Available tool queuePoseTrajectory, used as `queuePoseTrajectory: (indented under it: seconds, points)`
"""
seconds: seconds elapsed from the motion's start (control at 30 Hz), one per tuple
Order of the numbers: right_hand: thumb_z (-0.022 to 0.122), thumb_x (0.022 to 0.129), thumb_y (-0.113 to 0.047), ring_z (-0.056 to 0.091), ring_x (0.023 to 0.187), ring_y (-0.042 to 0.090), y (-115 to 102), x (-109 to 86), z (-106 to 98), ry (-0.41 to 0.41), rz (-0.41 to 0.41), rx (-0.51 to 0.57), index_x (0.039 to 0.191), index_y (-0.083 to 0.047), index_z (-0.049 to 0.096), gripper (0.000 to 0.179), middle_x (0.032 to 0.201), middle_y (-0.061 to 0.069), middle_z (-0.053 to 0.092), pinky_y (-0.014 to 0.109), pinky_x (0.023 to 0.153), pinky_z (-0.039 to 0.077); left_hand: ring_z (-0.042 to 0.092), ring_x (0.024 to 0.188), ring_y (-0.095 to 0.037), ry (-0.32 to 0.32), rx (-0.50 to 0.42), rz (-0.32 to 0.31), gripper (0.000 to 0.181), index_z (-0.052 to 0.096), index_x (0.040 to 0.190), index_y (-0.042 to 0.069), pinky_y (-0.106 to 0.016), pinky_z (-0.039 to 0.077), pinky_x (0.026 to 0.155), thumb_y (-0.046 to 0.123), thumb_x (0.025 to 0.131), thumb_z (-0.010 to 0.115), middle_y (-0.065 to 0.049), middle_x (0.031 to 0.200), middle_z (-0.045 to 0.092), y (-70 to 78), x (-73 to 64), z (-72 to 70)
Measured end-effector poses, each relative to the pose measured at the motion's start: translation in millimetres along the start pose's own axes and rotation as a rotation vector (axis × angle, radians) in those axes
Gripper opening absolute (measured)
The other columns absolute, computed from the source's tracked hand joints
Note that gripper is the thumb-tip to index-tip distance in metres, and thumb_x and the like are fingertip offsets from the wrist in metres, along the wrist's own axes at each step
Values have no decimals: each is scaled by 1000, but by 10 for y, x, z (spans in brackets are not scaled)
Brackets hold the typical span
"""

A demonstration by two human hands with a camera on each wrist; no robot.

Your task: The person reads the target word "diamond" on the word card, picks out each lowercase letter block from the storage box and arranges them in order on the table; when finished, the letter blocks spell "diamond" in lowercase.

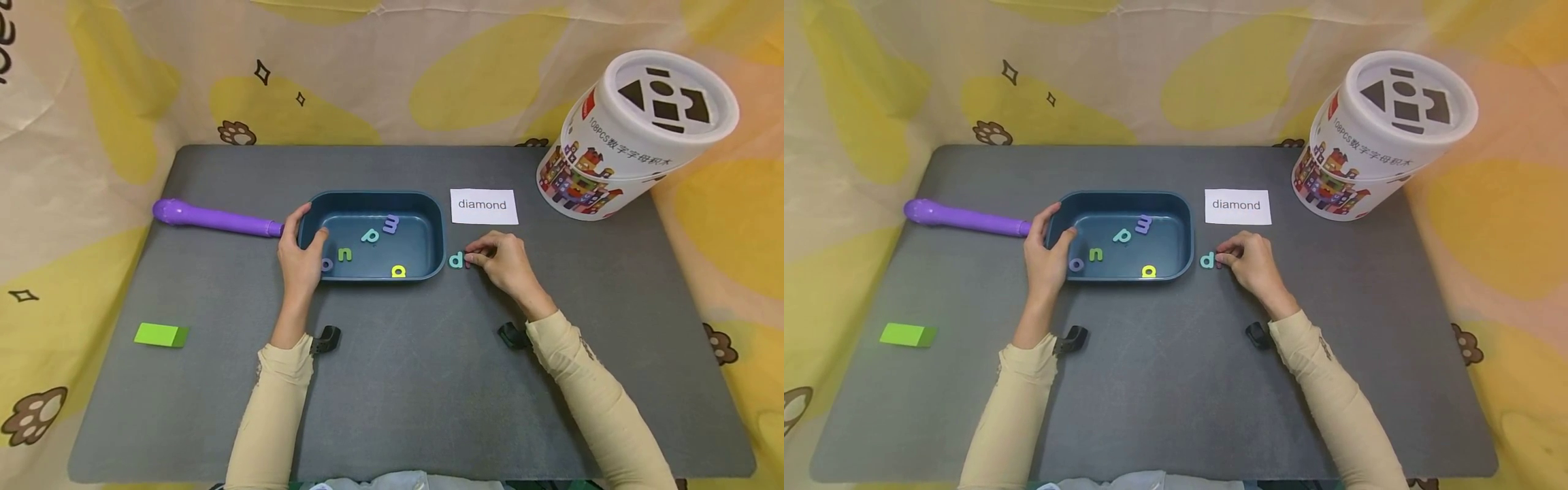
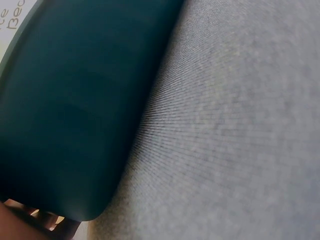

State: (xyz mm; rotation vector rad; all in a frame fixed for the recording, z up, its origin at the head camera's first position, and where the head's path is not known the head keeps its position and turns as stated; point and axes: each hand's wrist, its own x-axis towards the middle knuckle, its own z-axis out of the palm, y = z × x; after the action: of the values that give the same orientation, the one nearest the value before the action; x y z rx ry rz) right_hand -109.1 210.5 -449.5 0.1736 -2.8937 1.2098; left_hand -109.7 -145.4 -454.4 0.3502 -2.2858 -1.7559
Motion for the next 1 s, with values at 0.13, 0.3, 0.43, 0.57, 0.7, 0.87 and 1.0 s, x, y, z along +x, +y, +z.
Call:
queuePoseTrajectory:
  seconds: [0.13,0.3,0.43,0.57,0.7,0.87,1.0]
  points:
    - [83,92,-9,63,79,22,-103,71,-83,38,-3,8,98,-1,83,10,96,17,79,20,68,41,37,156,-10,-2,1,0,53,60,150,22,-42,23,131,13,99,70,4,159,55,-2,-6,-6]
    - [82,93,-9,64,86,23,-343,149,-97,73,-37,90,103,0,81,13,99,16,76,25,75,47,37,155,-9,-4,8,0,51,61,148,23,-43,23,130,16,99,70,5,159,55,-11,-7,-13]
    - [83,92,-10,66,98,27,-558,174,14,95,-120,157,109,-2,78,19,106,15,72,39,84,52,37,156,-10,-6,12,1,50,61,148,22,-44,23,131,16,99,70,4,159,54,-13,-5,-11]
    - [85,91,-12,64,107,34,-709,190,184,55,-193,155,114,-3,77,26,113,17,72,47,90,52,37,156,-10,-9,10,3,50,61,148,23,-44,23,131,16,99,70,5,160,54,-9,-7,-6]
    - [84,91,-13,62,119,36,-842,201,338,-93,-227,105,129,-4,73,40,130,15,71,51,100,52,37,156,-10,-8,3,8,50,61,148,23,-43,23,131,15,99,70,5,159,54,-7,-5,-3]
    - [84,92,-21,53,143,30,-1023,234,465,-364,-230,-131,147,-12,62,59,152,10,60,51,116,46,37,156,-10,-5,-2,1,52,60,149,23,-43,24,130,14,99,70,5,160,54,-4,0,-2]
    - [86,90,-22,59,134,28,-1117,284,527,-472,-188,-308,138,-14,69,52,144,9,65,49,109,50,36,156,-10,-3,7,-10,53,59,150,23,-43,24,130,13,99,69,4,161,53,-5,1,-6]
